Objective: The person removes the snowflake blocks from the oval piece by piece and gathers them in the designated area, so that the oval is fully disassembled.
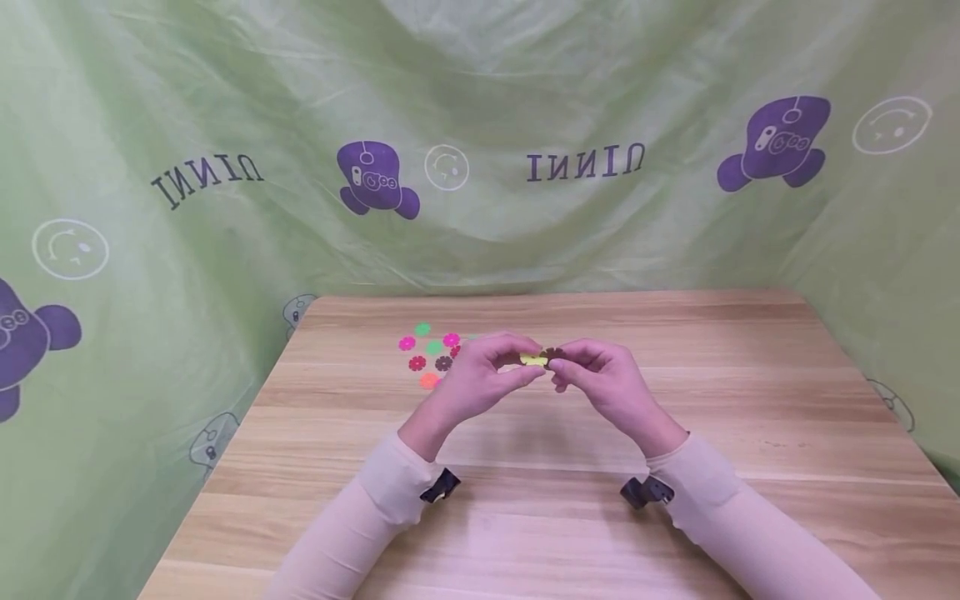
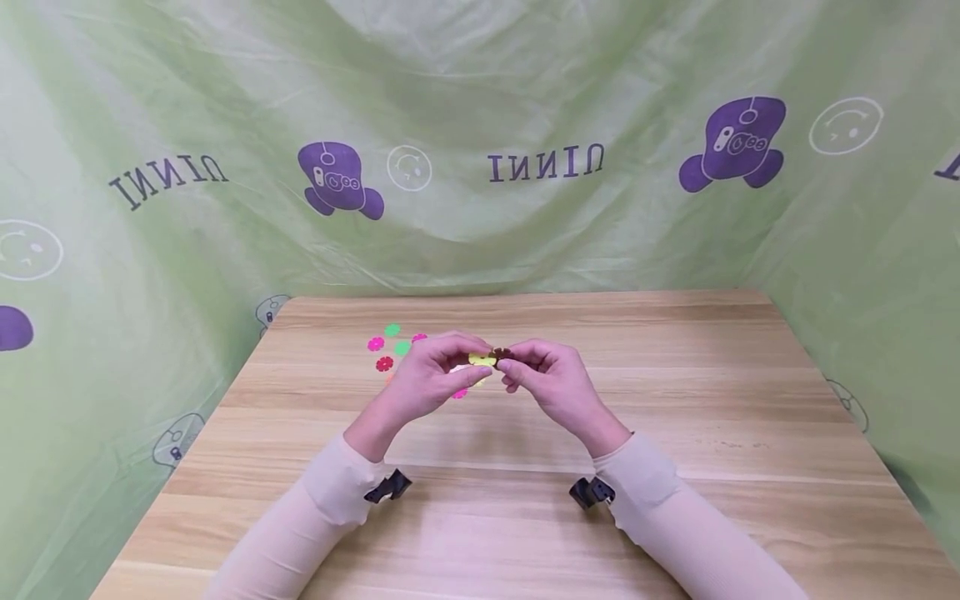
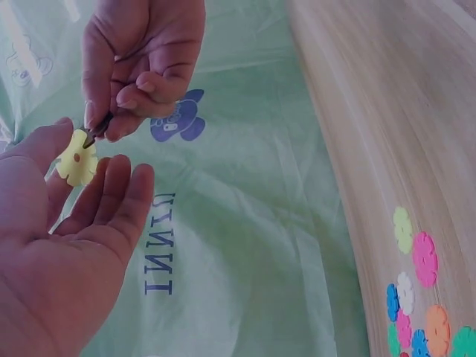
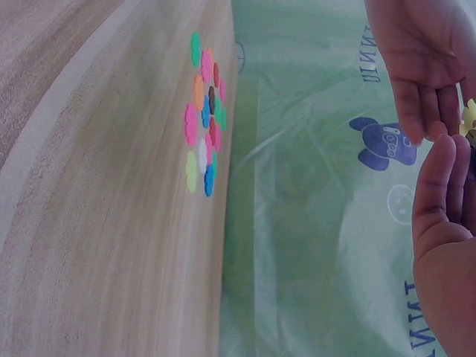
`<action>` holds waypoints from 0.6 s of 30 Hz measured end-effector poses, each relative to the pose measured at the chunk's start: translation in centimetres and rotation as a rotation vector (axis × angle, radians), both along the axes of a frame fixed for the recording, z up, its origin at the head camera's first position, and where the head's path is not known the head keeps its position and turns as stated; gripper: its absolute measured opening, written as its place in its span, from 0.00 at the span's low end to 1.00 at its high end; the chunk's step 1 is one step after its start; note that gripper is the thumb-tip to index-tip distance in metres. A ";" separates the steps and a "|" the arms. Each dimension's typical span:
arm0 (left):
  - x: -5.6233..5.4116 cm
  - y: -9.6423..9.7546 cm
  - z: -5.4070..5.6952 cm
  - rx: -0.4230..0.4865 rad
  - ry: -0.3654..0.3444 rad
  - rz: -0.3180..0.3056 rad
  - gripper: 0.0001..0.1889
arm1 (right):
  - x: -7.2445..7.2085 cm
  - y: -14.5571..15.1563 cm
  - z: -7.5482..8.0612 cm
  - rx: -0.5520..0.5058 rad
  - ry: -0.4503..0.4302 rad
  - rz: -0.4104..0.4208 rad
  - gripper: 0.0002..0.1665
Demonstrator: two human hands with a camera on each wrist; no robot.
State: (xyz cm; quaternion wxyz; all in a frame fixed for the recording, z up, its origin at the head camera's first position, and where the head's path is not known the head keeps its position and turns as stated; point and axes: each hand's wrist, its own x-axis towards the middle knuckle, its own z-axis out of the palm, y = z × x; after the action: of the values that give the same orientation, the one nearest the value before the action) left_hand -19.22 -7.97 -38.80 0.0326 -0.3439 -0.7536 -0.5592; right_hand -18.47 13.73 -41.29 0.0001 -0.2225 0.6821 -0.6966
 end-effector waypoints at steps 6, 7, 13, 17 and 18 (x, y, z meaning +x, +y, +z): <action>-0.1 0.0 0.1 0.009 0.050 -0.005 0.10 | 0.3 -0.1 -0.1 0.020 0.031 -0.020 0.10; -0.1 -0.1 0.1 0.006 0.054 -0.005 0.10 | 0.3 -0.2 -0.1 0.025 0.034 -0.024 0.10; -0.2 -0.3 0.1 -0.041 0.112 0.007 0.09 | 0.4 -0.4 -0.1 0.046 0.054 -0.039 0.10; -0.2 -0.5 0.2 -0.060 0.135 0.004 0.09 | 0.4 -0.5 -0.1 0.063 0.067 -0.052 0.09; -0.2 -0.5 0.2 -0.063 0.136 0.002 0.09 | 0.4 -0.5 -0.1 0.068 0.069 -0.058 0.09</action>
State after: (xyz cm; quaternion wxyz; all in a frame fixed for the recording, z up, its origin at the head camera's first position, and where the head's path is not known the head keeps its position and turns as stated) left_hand -19.44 -8.47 -38.62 0.0734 -0.3811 -0.7674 -0.5104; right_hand -18.09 13.24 -41.43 -0.0359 -0.2263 0.7111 -0.6646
